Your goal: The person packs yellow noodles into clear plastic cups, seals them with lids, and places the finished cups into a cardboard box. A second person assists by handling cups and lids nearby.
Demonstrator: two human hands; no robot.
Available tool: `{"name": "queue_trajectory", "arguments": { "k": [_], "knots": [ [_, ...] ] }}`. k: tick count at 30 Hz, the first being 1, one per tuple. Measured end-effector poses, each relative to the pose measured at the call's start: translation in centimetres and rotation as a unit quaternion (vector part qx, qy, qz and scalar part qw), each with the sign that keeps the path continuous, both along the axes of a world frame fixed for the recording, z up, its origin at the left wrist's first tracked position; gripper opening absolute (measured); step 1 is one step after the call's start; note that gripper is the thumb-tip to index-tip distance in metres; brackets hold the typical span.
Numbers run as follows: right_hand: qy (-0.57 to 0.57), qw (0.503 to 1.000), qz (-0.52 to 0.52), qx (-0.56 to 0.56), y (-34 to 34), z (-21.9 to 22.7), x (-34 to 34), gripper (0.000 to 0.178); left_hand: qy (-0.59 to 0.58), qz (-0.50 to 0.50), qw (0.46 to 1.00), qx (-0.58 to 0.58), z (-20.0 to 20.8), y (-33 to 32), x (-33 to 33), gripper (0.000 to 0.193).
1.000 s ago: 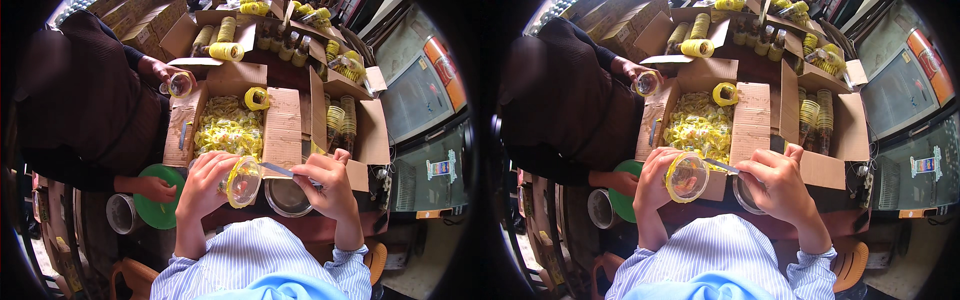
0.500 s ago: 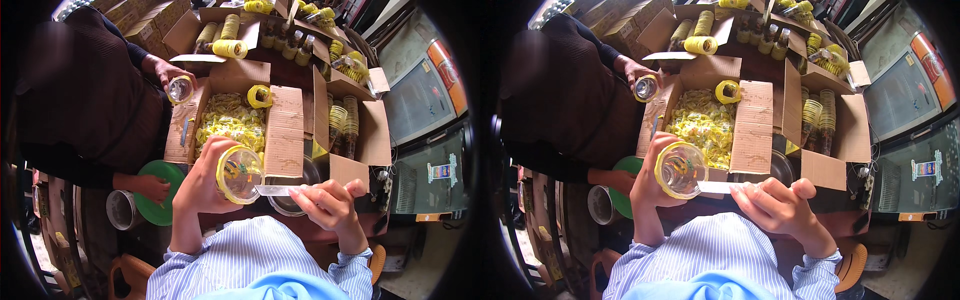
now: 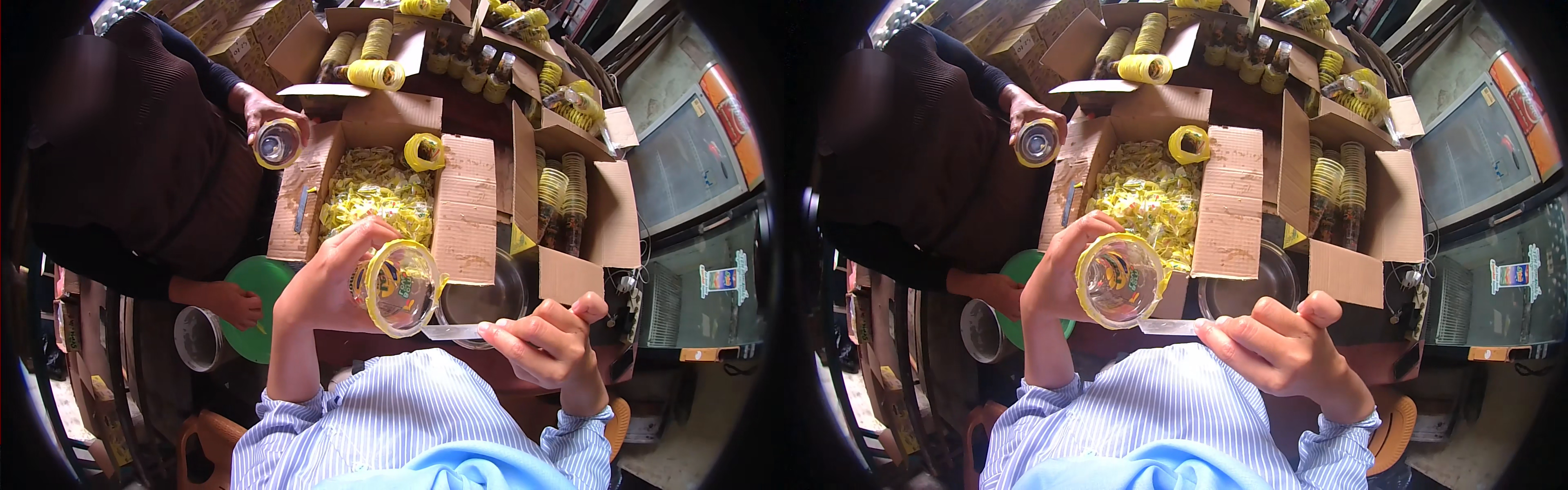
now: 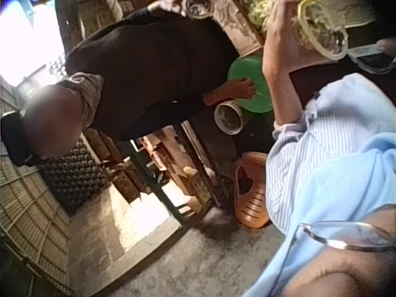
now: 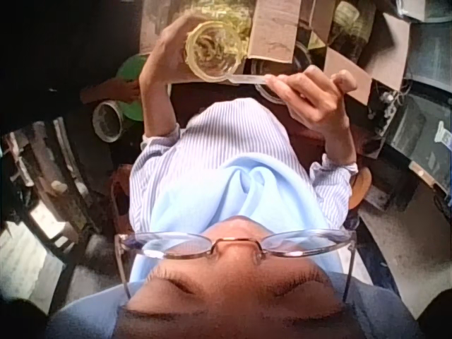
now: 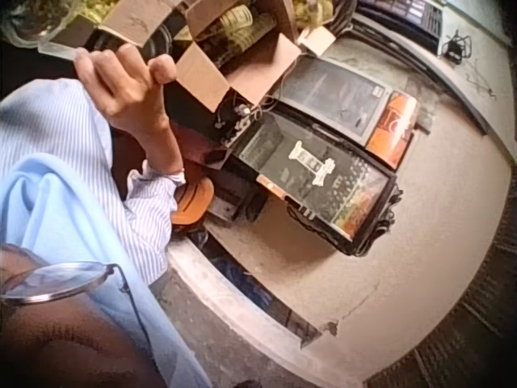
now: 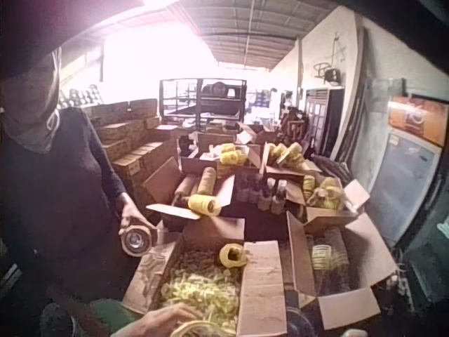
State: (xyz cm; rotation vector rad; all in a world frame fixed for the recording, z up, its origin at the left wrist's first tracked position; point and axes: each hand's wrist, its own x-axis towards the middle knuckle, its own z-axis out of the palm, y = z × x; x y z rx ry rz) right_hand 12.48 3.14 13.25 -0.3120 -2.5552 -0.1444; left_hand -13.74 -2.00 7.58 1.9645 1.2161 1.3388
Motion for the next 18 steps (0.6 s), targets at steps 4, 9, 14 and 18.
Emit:
{"name": "queue_trajectory", "arguments": {
  "k": [4,9,14,18],
  "knots": [
    [0.0,1.0,-0.002,0.004,-0.1,-0.3,-0.2,0.015,0.01,-0.013,1.0,0.003,0.5,0.1,-0.1,0.061],
    [-0.016,1.0,0.004,0.009,-0.1,-0.2,-0.2,0.015,0.024,-0.015,1.0,0.0,0.9,0.0,0.0,0.059],
    [-0.026,0.999,0.015,0.017,-0.3,-0.6,-1.0,0.015,0.022,-0.032,0.999,0.006,0.7,0.4,0.0,0.058],
    [-0.024,0.999,0.026,0.006,-0.2,-0.6,-1.2,0.016,0.02,-0.044,0.999,-0.009,0.6,0.5,0.1,0.059]
  ]
}}
